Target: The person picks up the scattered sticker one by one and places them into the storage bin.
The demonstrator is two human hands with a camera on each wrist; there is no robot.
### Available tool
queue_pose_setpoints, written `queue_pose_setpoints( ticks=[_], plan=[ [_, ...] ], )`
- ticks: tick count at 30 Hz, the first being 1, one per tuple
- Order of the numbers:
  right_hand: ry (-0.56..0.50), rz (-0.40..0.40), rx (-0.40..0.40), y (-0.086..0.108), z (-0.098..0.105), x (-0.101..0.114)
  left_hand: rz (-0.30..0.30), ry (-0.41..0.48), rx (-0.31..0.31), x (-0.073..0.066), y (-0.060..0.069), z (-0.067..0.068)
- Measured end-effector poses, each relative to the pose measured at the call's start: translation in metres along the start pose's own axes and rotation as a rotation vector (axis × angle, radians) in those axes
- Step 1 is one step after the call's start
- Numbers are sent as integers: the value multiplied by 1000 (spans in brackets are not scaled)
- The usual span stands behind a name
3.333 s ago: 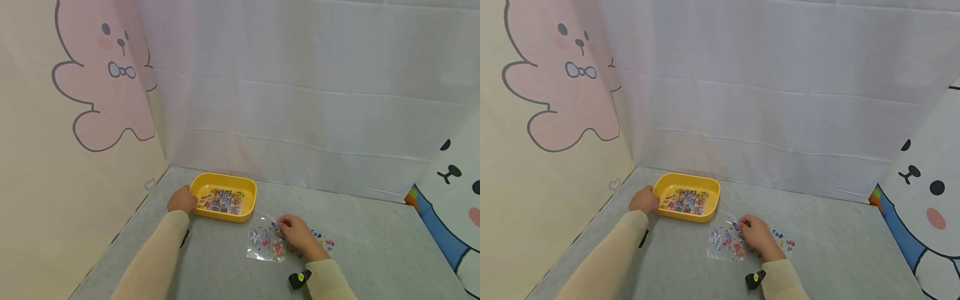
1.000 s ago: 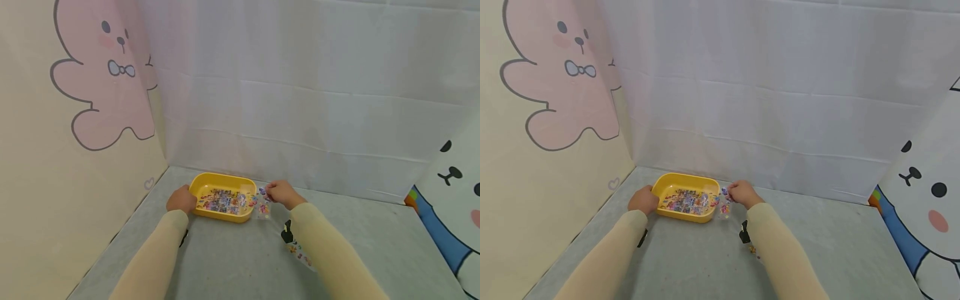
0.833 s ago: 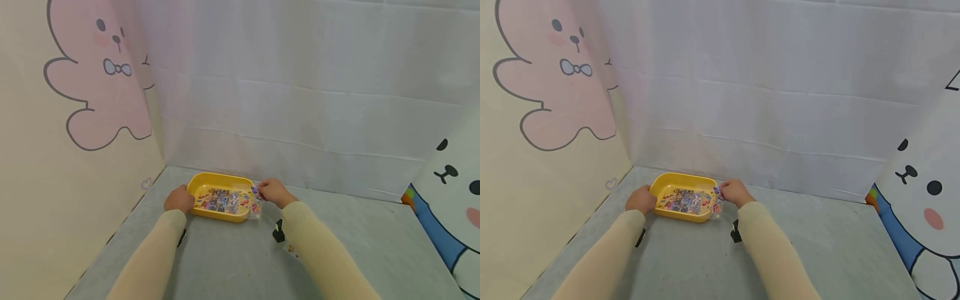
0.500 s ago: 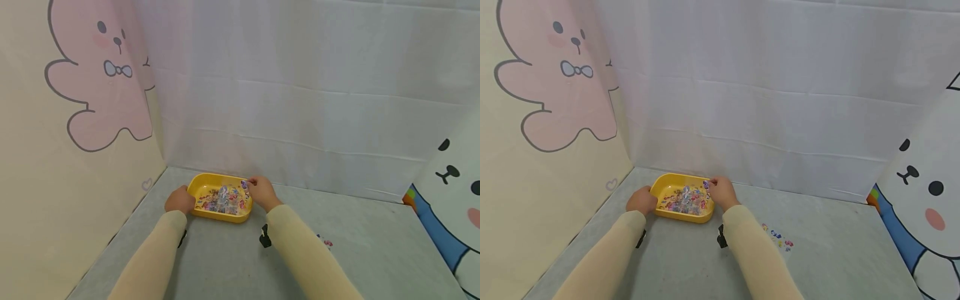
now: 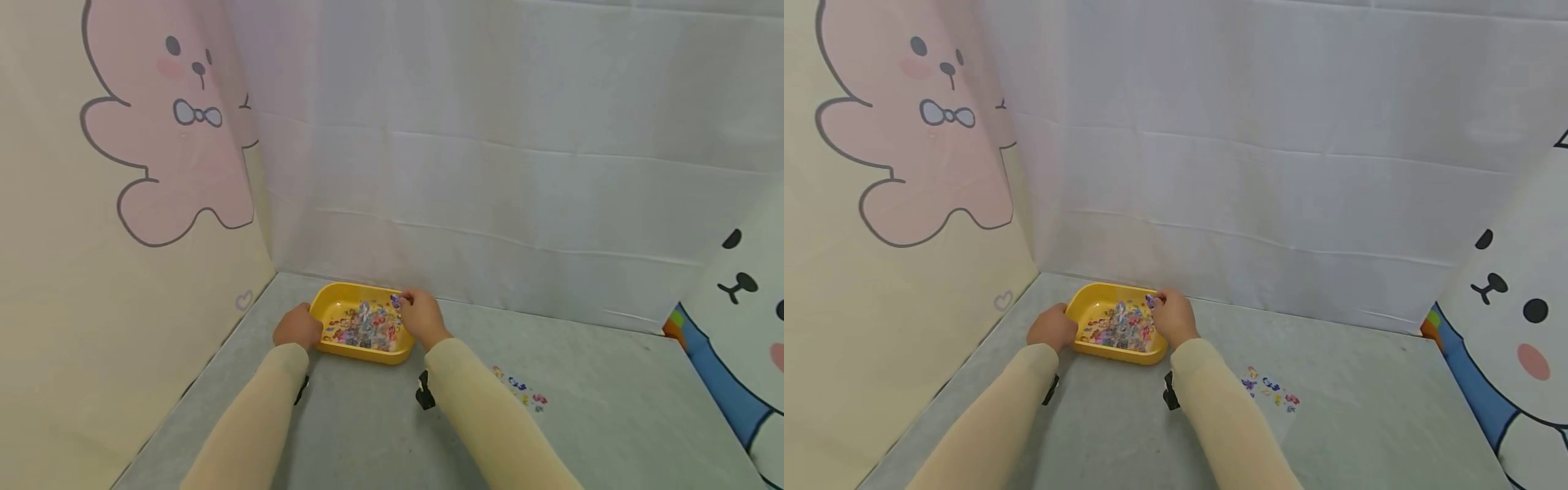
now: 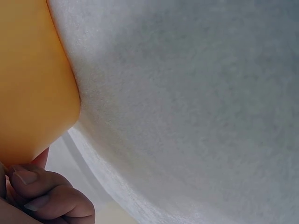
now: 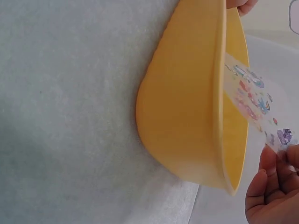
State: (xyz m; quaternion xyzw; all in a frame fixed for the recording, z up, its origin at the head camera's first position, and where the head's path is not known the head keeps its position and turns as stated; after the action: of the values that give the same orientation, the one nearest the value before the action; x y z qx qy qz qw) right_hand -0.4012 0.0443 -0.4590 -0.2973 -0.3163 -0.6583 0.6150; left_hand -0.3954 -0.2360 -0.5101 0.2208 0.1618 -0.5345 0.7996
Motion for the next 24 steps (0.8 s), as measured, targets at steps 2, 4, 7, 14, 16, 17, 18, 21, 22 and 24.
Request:
queue_pose_setpoints(
  ticks=[2, 4, 7, 14, 16, 17, 18, 21, 22, 24],
  plan=[
    [-3, 6, -9, 0, 1, 1, -5, -2, -3, 0, -1, -1],
    [-3, 11, -13, 0, 2, 1, -5, 1, -6, 1, -2, -1],
    [-5, 14, -20, 0, 4, 2, -4, 0, -8, 2, -4, -1],
    [-12, 13, 0, -3, 2, 2, 5, -5, 1, 2, -5, -2],
    [-2, 13, 12, -3, 0, 1, 11, -2, 7, 1, -5, -3],
    [4, 14, 18, -3, -2, 1, 13, -1, 9, 1, -5, -3],
    [13, 17, 22, -3, -3, 0, 15, 2, 10, 1, -5, -3],
    [41, 29, 25, -2, -3, 1, 16, 6, 10, 0, -5, -4],
    [57, 35, 21, -2, -2, 1, 14, 7, 11, 0, -5, -4],
    [87, 41, 11, -2, 0, 1, 10, 7, 10, 0, -5, -4]
  ],
)
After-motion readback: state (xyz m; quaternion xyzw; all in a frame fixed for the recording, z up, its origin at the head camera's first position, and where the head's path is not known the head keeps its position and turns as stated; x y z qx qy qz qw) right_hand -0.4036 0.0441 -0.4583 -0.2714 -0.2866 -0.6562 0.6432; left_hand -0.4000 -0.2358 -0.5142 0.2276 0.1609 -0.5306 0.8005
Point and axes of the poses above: each hand's wrist, its own y-axis away from the middle knuckle, its own z-axis out of the back of the hand, x = y × z, the point moved 8 cm from there along -y, towards the middle knuckle, and after that the axes turned 2 degrees about y, right-handed, at the moved point
